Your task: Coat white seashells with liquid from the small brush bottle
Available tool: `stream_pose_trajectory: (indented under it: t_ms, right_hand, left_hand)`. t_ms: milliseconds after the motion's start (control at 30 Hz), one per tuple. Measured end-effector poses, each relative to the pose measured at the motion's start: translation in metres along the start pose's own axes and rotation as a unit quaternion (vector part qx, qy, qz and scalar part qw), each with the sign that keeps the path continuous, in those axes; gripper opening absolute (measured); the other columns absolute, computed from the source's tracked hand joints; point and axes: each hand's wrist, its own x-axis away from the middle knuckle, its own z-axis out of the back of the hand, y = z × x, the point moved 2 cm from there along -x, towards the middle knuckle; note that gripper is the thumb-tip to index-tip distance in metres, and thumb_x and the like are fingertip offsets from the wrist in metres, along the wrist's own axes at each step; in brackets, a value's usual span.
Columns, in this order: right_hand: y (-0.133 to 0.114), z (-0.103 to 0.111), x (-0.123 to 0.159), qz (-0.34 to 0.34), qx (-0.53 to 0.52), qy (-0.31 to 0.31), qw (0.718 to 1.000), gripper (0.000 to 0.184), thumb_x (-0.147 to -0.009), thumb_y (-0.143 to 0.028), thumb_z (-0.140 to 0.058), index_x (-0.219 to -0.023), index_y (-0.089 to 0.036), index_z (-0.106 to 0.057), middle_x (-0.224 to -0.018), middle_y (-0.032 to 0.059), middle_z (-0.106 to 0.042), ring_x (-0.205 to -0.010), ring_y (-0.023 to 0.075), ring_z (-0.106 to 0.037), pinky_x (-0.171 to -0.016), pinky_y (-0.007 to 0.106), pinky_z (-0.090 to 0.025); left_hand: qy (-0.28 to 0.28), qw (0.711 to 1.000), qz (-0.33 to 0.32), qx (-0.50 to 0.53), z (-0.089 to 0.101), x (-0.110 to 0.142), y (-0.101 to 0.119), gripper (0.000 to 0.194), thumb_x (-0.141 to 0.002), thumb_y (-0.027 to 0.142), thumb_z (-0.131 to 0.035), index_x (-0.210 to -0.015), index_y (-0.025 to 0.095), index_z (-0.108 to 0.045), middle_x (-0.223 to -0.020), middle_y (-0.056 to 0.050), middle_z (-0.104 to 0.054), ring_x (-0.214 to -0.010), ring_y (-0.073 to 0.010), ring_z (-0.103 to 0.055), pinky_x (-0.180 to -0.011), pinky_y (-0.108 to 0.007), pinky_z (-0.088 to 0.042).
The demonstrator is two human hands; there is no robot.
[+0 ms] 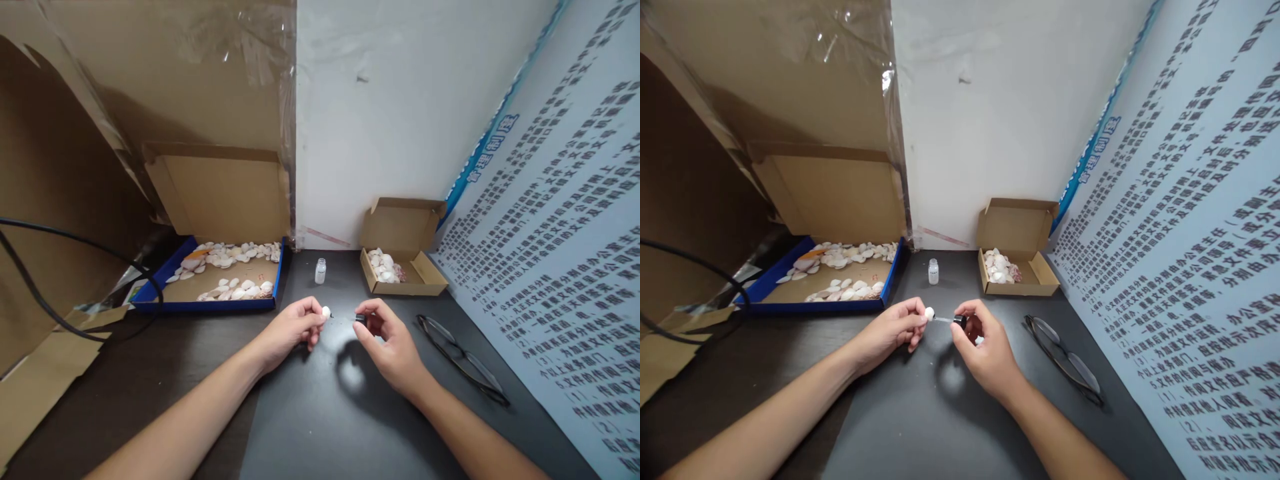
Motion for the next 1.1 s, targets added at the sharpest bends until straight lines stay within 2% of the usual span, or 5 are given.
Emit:
stream_pose_trajectory:
  t_ms: [133,333,767,1100]
  right_hand:
    - [0.0013,-0.0011,-0.0006,-0.016,0.006,0.007,1.0,0.018,-0.086,-0.033,-0.057,-0.094,-0.018,-0.053,-0.067,-0.0029,-0.047,-0.057,0.0091,-0.046,-0.054,0.021,-0.04]
    - [-0.0009,-0.0008,0.001,0.002,-0.016,-0.016,1.0,0.018,-0.087,-0.034,-0.056,-0.095,-0.018,-0.052,-0.065,-0.0036,-0.046,-0.057,0.0092,-0.044,-0.055,0.021,-0.04]
    - [0.001,-0.0006,0.0016,-0.007,-0.038,-0.013,0.999,0.02,-0.088,-0.037,-0.054,-0.097,-0.018,-0.05,-0.066,-0.004,-0.043,-0.058,0.0098,-0.043,-0.056,0.022,-0.039]
    - [0.0026,-0.0007,0.001,-0.015,-0.028,0.0,0.999,0.022,-0.088,-0.038,-0.054,-0.098,-0.019,-0.052,-0.066,-0.0038,-0.044,-0.056,0.01,-0.044,-0.055,0.022,-0.04]
  left_hand:
    - [0.001,1.0,0.004,0.001,-0.0014,0.001,0.0018,0.024,-0.079,0.031,-0.066,-0.076,0.018,-0.045,-0.061,0.005,-0.05,-0.051,-0.0062,-0.045,-0.049,-0.018,-0.038]
    - [0.004,1.0,-0.001,0.003,-0.0021,0.0018,0.0027,0.026,-0.077,0.033,-0.068,-0.076,0.019,-0.046,-0.06,0.005,-0.049,-0.05,-0.0068,-0.045,-0.048,-0.018,-0.038]
    - [-0.01,0.999,-0.021,-0.022,0.0018,-0.0014,-0.005,0.026,-0.082,0.037,-0.064,-0.077,0.019,-0.046,-0.055,0.006,-0.048,-0.048,-0.0069,-0.043,-0.048,-0.018,-0.037]
    - [-0.011,0.999,-0.025,-0.031,0.0013,-0.002,-0.0042,0.028,-0.079,0.039,-0.068,-0.079,0.019,-0.049,-0.057,0.007,-0.047,-0.049,-0.0071,-0.043,-0.048,-0.018,-0.037]
